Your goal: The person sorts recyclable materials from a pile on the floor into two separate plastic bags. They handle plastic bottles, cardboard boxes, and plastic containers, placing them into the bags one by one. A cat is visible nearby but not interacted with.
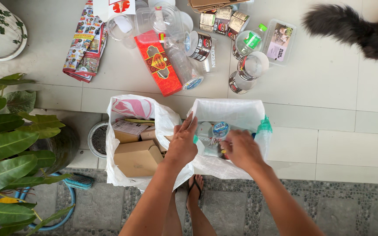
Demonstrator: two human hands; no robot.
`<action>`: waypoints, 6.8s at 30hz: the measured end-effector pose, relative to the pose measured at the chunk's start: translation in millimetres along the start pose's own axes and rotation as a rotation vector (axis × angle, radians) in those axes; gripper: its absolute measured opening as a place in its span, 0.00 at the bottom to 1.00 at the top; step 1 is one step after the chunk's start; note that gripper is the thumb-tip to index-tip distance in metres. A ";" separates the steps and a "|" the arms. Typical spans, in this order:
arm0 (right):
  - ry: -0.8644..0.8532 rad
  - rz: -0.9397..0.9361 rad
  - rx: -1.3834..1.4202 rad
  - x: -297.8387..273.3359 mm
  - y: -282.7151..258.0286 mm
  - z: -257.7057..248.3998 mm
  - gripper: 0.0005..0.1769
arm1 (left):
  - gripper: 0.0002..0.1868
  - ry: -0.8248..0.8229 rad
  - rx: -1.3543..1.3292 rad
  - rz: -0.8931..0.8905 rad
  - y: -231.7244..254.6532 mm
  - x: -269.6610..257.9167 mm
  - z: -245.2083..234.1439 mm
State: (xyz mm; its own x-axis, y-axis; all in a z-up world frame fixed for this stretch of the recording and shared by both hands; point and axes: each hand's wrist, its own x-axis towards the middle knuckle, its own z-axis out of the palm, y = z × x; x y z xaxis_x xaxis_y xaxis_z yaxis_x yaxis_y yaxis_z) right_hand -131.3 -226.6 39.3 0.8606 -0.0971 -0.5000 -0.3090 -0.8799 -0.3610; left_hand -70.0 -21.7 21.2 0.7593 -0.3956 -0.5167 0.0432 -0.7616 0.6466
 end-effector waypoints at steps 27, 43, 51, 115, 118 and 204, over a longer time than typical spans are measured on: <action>0.312 -0.053 0.306 254.1 -2.0 1.1 0.19 | 0.44 0.008 -0.101 0.078 -17.9 23.2 -26.1; 0.543 0.157 0.336 382.5 -28.1 24.2 0.40 | 0.45 0.062 -0.232 0.175 -13.1 31.0 -25.0; 0.620 0.066 0.551 363.0 -1.8 5.4 0.39 | 0.44 0.090 -0.221 0.199 -16.1 37.8 -21.1; 0.362 -0.298 -0.313 351.6 -52.9 10.8 0.36 | 0.44 0.062 -0.371 0.187 -33.0 47.6 -37.0; 0.494 -0.338 -0.272 338.6 -51.0 -5.0 0.29 | 0.43 0.061 -0.388 0.179 -34.4 53.1 -34.9; 0.232 -0.162 0.729 169.5 27.5 -88.5 0.67 | 0.44 0.221 -0.240 0.238 -12.7 26.3 -13.7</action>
